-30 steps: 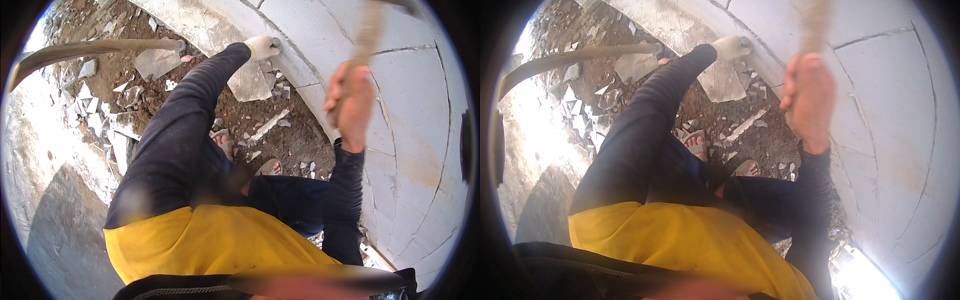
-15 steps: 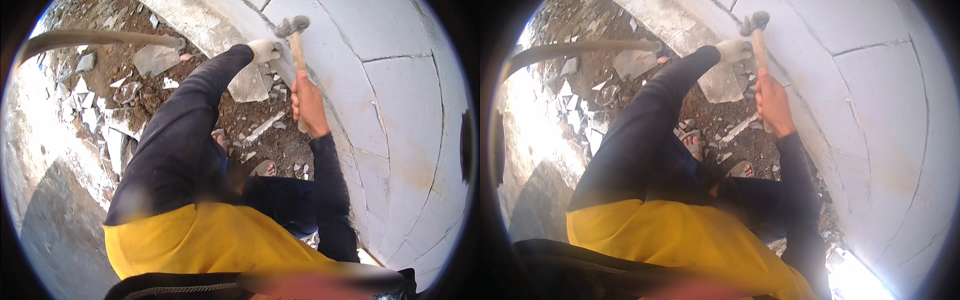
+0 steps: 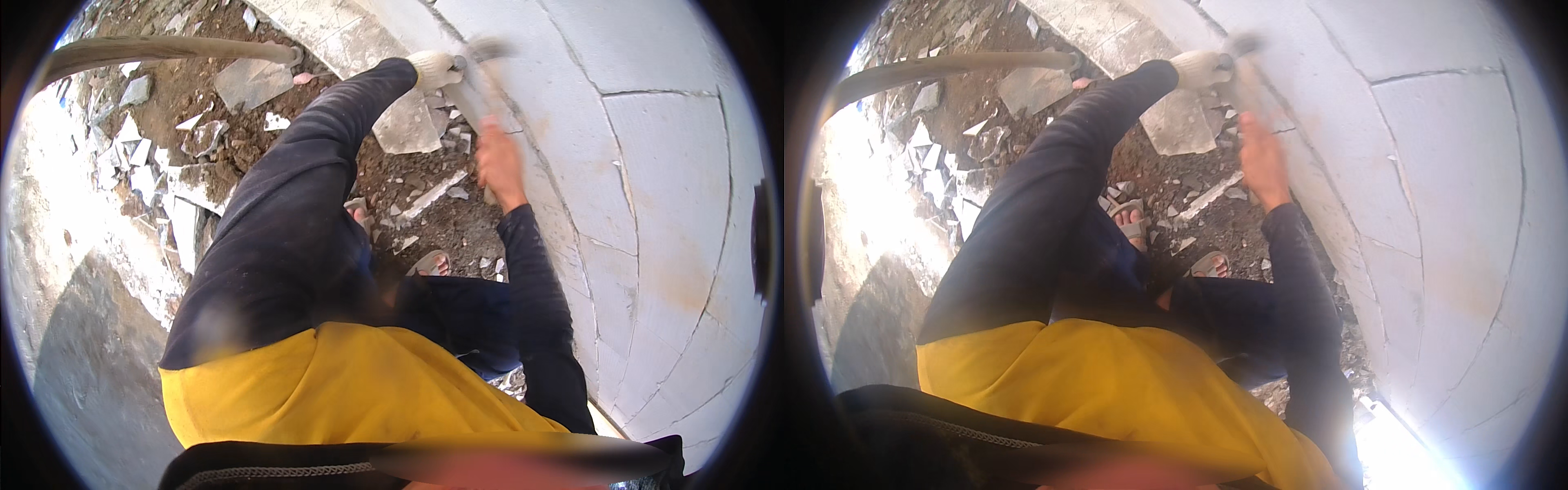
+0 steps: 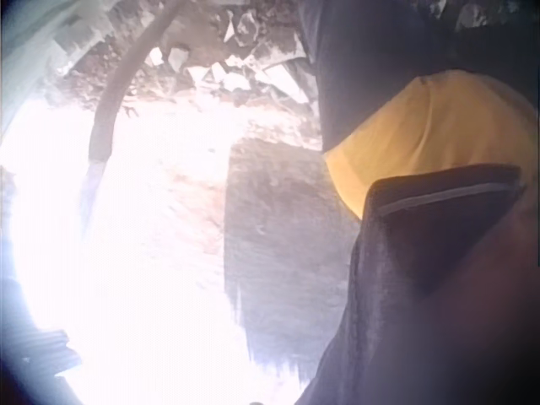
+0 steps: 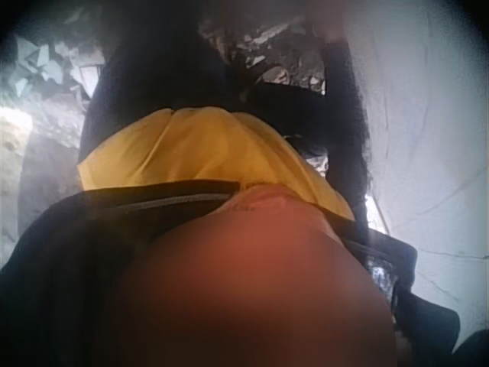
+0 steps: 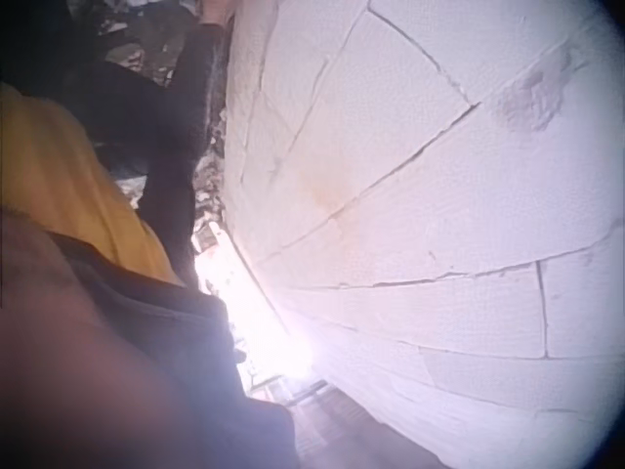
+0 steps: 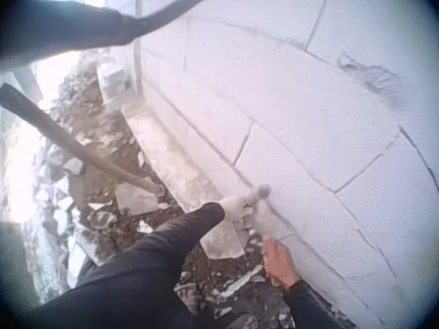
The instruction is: The person walks through a narrow debris-filled passage and then uses a hammer to break and remove tiles from a wall. The person repeatedly strikes the tiles, causing fragments to fall to the ground.
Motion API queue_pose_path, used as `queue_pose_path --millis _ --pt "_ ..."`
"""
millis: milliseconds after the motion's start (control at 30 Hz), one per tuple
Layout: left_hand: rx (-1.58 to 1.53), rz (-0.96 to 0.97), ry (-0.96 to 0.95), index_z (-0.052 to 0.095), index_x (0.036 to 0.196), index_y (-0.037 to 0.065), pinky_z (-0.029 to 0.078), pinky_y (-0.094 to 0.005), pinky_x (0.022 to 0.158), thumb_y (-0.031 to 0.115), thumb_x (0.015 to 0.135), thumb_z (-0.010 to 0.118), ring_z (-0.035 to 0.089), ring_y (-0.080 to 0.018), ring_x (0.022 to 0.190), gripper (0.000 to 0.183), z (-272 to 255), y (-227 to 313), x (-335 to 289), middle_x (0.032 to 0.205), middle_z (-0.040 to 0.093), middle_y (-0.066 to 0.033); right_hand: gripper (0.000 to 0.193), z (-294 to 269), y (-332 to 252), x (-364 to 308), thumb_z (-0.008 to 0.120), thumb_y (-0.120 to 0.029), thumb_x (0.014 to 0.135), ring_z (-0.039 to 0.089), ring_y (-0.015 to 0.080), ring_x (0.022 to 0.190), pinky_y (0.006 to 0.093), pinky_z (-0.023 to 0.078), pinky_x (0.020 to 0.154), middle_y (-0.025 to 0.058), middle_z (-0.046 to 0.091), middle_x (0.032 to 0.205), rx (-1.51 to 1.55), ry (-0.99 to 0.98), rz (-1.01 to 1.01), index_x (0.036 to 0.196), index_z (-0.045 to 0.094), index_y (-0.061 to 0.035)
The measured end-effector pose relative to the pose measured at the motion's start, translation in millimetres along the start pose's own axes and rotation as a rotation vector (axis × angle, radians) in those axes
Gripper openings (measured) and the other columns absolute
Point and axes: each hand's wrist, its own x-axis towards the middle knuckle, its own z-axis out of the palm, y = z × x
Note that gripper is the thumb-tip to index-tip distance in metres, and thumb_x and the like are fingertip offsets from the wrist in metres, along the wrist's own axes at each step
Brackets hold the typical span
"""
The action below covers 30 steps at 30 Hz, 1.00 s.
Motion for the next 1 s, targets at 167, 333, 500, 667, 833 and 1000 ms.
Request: queue_pose_path --millis 167,333,500,667,833,1000 --pt "0.008 0.04 -0.033 0.065 0.136 0.01 0.053 -0.0486 0.095 0.037 0.101 0.055 0.071 -0.0401 0.109 0.046 -2 -8 2 0.116 0.073 -0.0253 0.06 -21 -9 -14 0.04 -0.064 0.109 0.043 0.0063 0.045 0.0255 0.041 0.042 -0.0048 0.045 0.06 0.112 -0.143 0.012 0.088 0.056 -0.01" --pt "-0.021 -0.014 -0.024 0.07 0.12 -0.002 0.056 -0.0468 0.087 0.039 0.1 0.056 0.073 -0.0407 0.098 0.047 -4 -7 2 0.104 0.074 -0.0268 0.069 -67 -96 -53 0.036 -0.075 0.104 0.046 0.009 0.046 0.025 0.042 0.042 -0.0032 0.046 0.06 0.297 0.056 -0.53 0.088 0.055 -0.0104" --pt "-0.034 -0.018 -0.037 0.07 0.122 -0.003 0.056 -0.0461 0.085 0.039 0.099 0.057 0.074 -0.0405 0.095 0.049 -3 -4 1 0.101 0.074 -0.0267 0.066 -70 -98 -15 0.037 -0.072 0.106 0.053 0.0159 0.052 0.0309 0.044 0.046 0.0029 0.052 0.066 0.63 0.099 -1.088 0.09 0.055 -0.0106" --pt "0.075 0.117 0.079 0.072 0.123 0.002 0.057 -0.0465 0.085 0.04 0.095 0.063 0.074 -0.0411 0.094 0.048 9 -10 -2 0.097 0.075 -0.0262 0.061 3 18 5 0.043 -0.068 0.106 0.045 0.0088 0.041 0.0273 0.04 0.038 -0.0035 0.045 0.058 0.121 -0.155 0.142 0.092 0.053 -0.0099" --pt "-0.23 0.005 -0.093 0.068 0.132 0.005 0.056 -0.0442 0.094 0.037 0.098 0.059 0.073 -0.0374 0.106 0.047 9 -10 -3 0.114 0.076 -0.0214 0.064 -9 63 -2 0.043 -0.073 0.104 0.043 0.0083 0.041 0.0272 0.04 0.036 -0.0042 0.043 0.058 0.336 -0.118 0.152 0.091 0.049 -0.0106" --pt "-0.215 -0.104 -0.112 0.069 0.129 0.006 0.055 -0.045 0.096 0.046 0.101 0.059 0.07 -0.0352 0.115 0.05 14 7 -21 0.123 0.073 -0.0205 0.063 -7 109 -55 0.044 -0.071 0.104 0.043 0.0091 0.04 0.028 0.04 0.035 -0.0038 0.043 0.057 0.43 -0.057 0.266 0.091 0.05 -0.0099"
